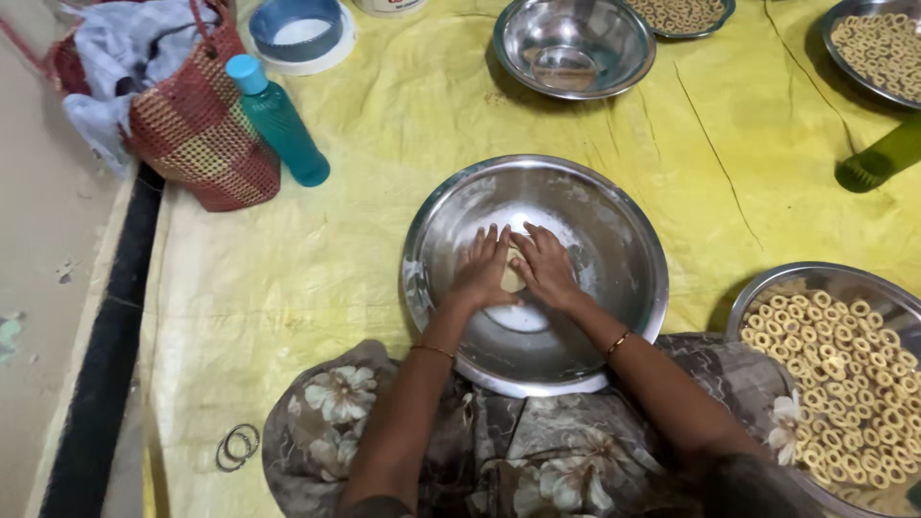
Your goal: The person kneads a lump of dough in a metal bowl, then transfers it to a wooden board. They roll the dough into a log, cut it into small pieces, and roll each piece into a thin cylinder on the board.
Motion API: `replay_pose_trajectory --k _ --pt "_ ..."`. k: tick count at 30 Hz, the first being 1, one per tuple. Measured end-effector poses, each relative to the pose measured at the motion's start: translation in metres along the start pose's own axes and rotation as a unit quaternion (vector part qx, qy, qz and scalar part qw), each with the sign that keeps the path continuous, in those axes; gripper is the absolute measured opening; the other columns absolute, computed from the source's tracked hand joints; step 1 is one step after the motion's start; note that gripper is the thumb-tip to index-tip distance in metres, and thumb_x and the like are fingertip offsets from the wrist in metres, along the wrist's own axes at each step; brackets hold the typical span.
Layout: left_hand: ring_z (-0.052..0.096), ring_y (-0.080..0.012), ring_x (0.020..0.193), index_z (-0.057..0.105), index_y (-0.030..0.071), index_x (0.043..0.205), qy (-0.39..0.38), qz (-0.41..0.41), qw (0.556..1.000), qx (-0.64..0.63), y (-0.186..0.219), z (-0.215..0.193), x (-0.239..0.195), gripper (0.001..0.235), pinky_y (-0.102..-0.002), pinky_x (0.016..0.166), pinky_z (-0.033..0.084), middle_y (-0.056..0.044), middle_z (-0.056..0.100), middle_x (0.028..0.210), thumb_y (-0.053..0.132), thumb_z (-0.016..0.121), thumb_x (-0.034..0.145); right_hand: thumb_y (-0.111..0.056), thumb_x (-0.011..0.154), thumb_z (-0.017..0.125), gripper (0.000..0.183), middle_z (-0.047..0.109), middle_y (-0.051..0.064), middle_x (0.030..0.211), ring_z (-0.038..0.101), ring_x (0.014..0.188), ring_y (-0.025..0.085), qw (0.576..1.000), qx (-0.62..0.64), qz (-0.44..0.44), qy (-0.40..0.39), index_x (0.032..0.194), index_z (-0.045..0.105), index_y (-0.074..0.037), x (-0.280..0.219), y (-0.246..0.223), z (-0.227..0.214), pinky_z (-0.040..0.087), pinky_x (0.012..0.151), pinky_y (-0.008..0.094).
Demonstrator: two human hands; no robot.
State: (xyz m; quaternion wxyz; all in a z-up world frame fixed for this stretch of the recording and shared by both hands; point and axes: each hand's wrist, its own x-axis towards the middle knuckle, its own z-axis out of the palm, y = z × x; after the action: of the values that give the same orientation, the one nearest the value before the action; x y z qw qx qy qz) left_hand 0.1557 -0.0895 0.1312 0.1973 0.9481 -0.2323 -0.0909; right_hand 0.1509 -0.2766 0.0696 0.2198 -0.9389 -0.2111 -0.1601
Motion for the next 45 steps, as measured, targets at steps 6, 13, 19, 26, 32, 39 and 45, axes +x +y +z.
replay_pose_trajectory --k 6,13,19,26,32,39,45 --pt "0.016 -0.0423 0.155 0.01 0.016 0.162 0.007 -0.017 0.998 0.054 0.01 0.012 0.015 0.139 -0.068 0.115 0.026 -0.016 0.017 0.169 0.052 0.096 0.059 -0.035 0.1 0.059 0.059 0.043 0.027 0.146 0.044 0.133 0.046 0.997 0.076 0.011 -0.025 0.147 0.045 -0.003 0.002 0.018 -0.007 0.037 0.111 0.053" --pt "0.046 -0.038 0.135 0.03 0.012 0.157 -0.002 -0.038 0.999 0.002 -0.002 0.014 0.048 0.127 -0.068 0.107 0.036 -0.012 0.047 0.15 0.051 0.096 0.055 -0.034 0.098 0.06 0.036 0.067 0.022 0.113 0.067 0.1 0.041 0.974 0.097 0.189 0.08 0.124 0.069 -0.011 0.029 0.002 0.006 0.053 0.088 0.048" --pt "0.051 -0.0334 0.125 0.052 0.014 0.136 0.033 -0.022 0.999 0.006 -0.013 0.022 0.059 0.101 -0.06 0.104 0.037 -0.011 0.058 0.127 0.057 0.096 0.055 -0.035 0.101 0.055 0.033 0.07 0.02 0.107 0.068 0.095 0.041 0.97 0.105 0.205 0.077 0.114 0.072 -0.011 0.039 0.021 0.014 0.054 0.084 0.05" --pt "0.041 -0.0383 0.138 0.035 0.013 0.151 0.04 -0.005 0.999 0.035 -0.007 0.024 0.048 0.115 -0.06 0.113 0.031 -0.017 0.047 0.146 0.057 0.092 0.061 -0.037 0.105 0.05 0.038 0.065 0.02 0.119 0.064 0.109 0.04 0.975 0.094 0.196 0.031 0.129 0.063 -0.012 0.028 0.025 0.017 0.05 0.093 0.05" --pt "0.007 -0.0474 0.154 -0.004 0.015 0.159 -0.065 0.012 0.998 0.008 -0.015 0.019 0.026 0.145 -0.061 0.12 0.013 -0.025 0.008 0.167 0.046 0.098 0.06 -0.042 0.086 0.068 0.08 0.049 0.026 0.14 0.047 0.13 0.046 0.998 -0.016 0.01 -0.065 0.151 0.039 -0.005 0.0 0.027 -0.009 0.038 0.101 0.061" --pt "0.024 -0.0431 0.153 -0.006 0.019 0.164 -0.105 0.023 0.987 -0.119 -0.035 0.013 -0.014 0.154 -0.049 0.123 0.027 -0.022 0.016 0.167 0.035 0.1 0.053 -0.04 0.074 0.091 0.095 0.053 0.016 0.143 0.051 0.135 0.034 0.974 0.135 0.042 -0.179 0.151 0.041 -0.013 -0.034 0.002 -0.043 0.043 0.116 0.048" --pt "0.031 -0.0496 0.144 0.006 0.021 0.161 -0.064 0.023 0.997 -0.03 -0.009 0.009 -0.046 0.147 -0.054 0.114 0.037 -0.027 0.014 0.165 0.033 0.104 0.052 -0.041 0.051 0.098 0.126 0.037 0.039 0.143 0.039 0.132 0.057 0.985 -0.026 -0.103 -0.136 0.154 0.031 -0.011 -0.035 -0.031 -0.047 0.036 0.103 0.06"
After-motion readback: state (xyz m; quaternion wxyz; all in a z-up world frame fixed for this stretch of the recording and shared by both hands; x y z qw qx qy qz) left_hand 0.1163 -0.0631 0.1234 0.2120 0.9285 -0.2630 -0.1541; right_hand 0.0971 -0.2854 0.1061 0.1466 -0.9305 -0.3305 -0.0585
